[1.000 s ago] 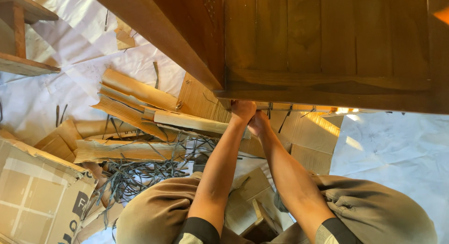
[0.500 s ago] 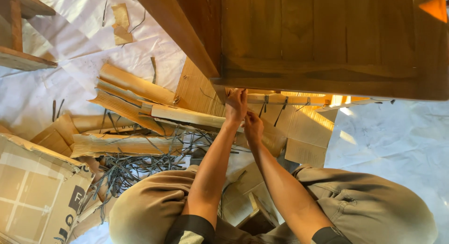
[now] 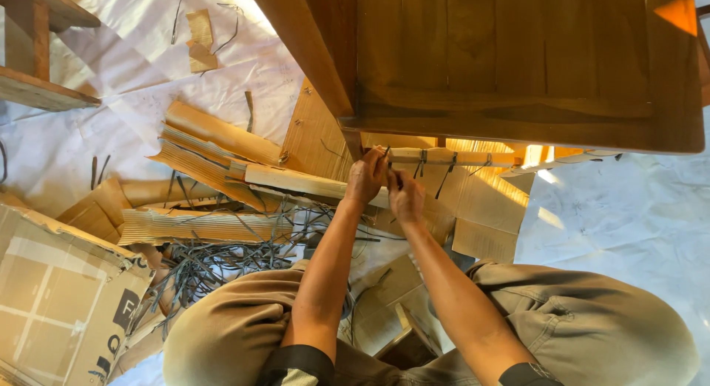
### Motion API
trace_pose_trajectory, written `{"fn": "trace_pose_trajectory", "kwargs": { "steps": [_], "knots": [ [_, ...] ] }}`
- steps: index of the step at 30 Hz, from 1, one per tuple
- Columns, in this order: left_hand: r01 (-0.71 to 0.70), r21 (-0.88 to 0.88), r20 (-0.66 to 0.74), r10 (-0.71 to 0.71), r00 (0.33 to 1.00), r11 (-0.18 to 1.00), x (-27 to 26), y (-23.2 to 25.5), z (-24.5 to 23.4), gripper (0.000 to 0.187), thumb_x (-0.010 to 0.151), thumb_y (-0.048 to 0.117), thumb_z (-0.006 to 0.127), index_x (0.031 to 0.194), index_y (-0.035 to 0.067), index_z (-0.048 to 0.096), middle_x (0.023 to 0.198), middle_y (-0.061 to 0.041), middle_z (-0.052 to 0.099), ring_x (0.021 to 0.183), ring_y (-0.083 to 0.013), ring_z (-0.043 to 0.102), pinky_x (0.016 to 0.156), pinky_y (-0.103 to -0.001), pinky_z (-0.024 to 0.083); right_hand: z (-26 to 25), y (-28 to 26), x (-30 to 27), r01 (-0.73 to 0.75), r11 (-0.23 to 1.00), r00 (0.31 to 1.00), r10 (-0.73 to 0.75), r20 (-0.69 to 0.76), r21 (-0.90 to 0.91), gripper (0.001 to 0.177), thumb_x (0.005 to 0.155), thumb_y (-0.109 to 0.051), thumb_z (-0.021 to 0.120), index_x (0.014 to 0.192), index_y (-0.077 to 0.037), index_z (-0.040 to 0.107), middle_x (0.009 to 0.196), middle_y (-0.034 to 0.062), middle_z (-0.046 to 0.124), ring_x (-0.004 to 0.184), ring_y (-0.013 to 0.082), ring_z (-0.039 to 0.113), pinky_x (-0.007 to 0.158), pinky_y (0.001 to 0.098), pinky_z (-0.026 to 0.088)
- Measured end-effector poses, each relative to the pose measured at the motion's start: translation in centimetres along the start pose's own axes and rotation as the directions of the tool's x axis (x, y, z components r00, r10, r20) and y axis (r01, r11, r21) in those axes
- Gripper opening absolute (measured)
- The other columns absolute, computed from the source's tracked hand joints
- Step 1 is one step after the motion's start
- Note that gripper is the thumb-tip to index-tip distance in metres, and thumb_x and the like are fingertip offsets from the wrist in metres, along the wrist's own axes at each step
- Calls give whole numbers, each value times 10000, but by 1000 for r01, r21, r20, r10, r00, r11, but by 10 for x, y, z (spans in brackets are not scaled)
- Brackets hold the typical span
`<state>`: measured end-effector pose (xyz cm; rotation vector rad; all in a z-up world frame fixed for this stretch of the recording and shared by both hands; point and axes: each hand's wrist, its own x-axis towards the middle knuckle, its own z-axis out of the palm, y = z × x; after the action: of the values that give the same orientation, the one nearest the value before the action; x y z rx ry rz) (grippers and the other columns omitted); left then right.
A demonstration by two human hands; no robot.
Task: Wrapping wooden furniture legs with protective straps for storage or transport.
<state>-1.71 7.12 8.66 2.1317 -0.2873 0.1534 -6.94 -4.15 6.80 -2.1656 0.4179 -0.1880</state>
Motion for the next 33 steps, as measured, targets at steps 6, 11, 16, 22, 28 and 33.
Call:
{"fn": "trace_pose_trajectory", "kwargs": {
  "steps": [6,11,16,22,28,33],
  "knots": [
    [-47,101,52,42,998,994,-7,-9,1,128,1010,272,608,1021,156,661,965,-133,746,899,-398,719,783,-529,571,13,22,66,-180,971,979,162,121,159,310,991,-499,641,900,-227,756,743,32,716,775,232,709,802,400,539],
    [-173,222,87,157,984,960,-4,13,-8,81,992,251,621,1002,178,654,1110,-68,696,1073,-315,682,906,-424,550,3,5,110,-365,843,922,269,277,396,272,959,-263,617,834,-67,758,622,32,636,497,71,543,420,186,432],
    [-335,383,174,289,941,861,0,16,-5,85,988,211,613,968,130,627,1368,-63,619,1388,-276,505,1138,-403,406,17,34,126,-497,800,851,375,368,335,198,892,-186,655,827,-22,745,688,93,703,510,130,667,453,254,566],
    [-351,463,266,250,931,814,8,-18,23,158,942,183,606,1080,114,640,1375,-99,642,1403,-291,517,1149,-430,407,3,16,120,-630,657,765,435,474,414,547,942,-646,573,1098,-136,696,846,6,684,610,108,650,655,401,629],
    [-277,440,262,173,949,854,15,-29,35,170,937,220,562,1045,119,645,1311,-83,649,1367,-341,545,1135,-470,424,-25,-27,59,-366,669,927,322,192,647,601,1016,-667,450,925,-137,720,759,36,667,613,111,617,635,220,507],
    [-141,306,289,49,956,942,23,-58,54,164,895,265,571,897,110,623,1266,-82,668,1347,-338,560,1184,-446,368,2,10,15,-218,962,975,222,-5,167,374,1078,-390,526,912,-99,693,719,147,708,764,383,704,810,512,525]
  ]
}}
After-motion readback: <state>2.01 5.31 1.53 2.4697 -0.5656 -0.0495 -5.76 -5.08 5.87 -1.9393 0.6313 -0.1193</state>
